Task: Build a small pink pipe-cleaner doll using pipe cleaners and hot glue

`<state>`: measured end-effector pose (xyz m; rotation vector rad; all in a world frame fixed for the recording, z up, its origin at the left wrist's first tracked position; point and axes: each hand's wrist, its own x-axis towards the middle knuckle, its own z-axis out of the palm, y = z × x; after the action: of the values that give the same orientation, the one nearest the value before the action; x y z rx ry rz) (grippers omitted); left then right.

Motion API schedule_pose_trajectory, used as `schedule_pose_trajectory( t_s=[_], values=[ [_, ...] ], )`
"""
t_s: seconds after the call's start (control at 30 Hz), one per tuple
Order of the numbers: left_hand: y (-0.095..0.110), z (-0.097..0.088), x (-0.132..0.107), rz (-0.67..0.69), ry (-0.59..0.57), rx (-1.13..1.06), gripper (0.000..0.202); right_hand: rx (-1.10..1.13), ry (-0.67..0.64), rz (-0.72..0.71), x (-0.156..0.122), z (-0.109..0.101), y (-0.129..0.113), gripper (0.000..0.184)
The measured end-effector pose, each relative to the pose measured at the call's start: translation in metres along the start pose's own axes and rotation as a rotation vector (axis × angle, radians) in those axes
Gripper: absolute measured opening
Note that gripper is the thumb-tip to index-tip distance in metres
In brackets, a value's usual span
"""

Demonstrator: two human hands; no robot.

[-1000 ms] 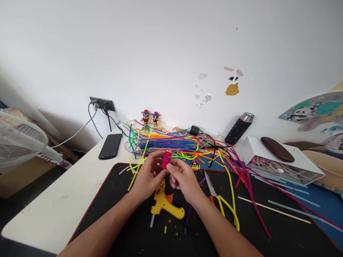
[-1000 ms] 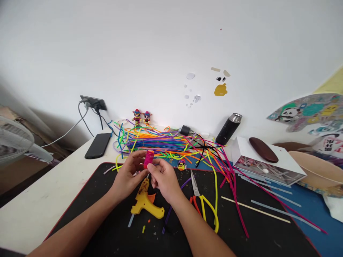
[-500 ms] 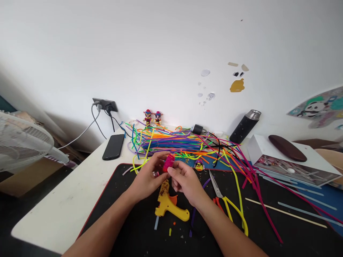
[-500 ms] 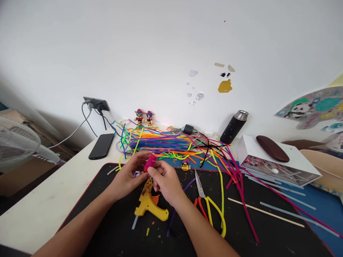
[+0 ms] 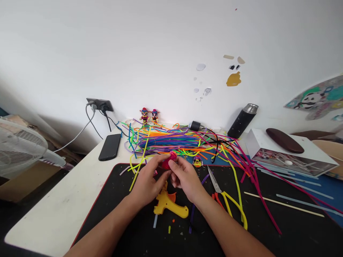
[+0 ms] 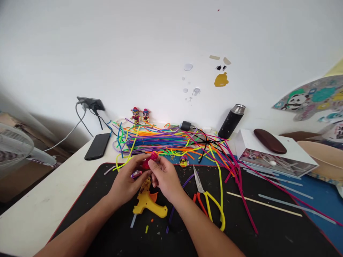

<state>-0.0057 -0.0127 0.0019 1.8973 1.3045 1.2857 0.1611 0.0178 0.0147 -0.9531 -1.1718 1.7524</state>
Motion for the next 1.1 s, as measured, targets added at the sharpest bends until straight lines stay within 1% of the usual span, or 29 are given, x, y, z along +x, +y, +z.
schedule_pose_trajectory(
  t_s=[0.1,0.2,0.27,0.43,0.6,0.77,1.1],
  values=[
    [0.003,-0.002,0.001,-0.03,-0.039,-0.117,0.04,0.014,0.03,-0.034,0.0,-0.001,-0.003,0.055],
    [0.007,-0.007,0.006,-0.04,0.016,-0.191,0.03,0.016,0.002,-0.056,0.001,-0.002,-0.005,0.054],
    [0.009,-0.009,0.009,-0.032,0.041,-0.19,0.03,0.013,-0.02,-0.044,0.001,-0.003,-0.004,0.054],
    [0.007,-0.009,0.011,-0.007,-0.016,-0.165,0.041,0.001,-0.034,-0.023,0.002,-0.005,-0.002,0.056],
    [0.006,-0.009,0.01,-0.012,-0.002,-0.132,0.045,-0.008,-0.051,-0.02,0.004,-0.006,-0.001,0.059],
    [0.008,-0.011,0.011,-0.028,-0.027,-0.139,0.042,-0.002,-0.043,-0.023,0.006,-0.006,0.002,0.06],
    [0.006,-0.014,0.014,-0.094,-0.065,-0.25,0.041,-0.047,-0.057,-0.026,0.006,-0.006,0.003,0.057]
  ],
)
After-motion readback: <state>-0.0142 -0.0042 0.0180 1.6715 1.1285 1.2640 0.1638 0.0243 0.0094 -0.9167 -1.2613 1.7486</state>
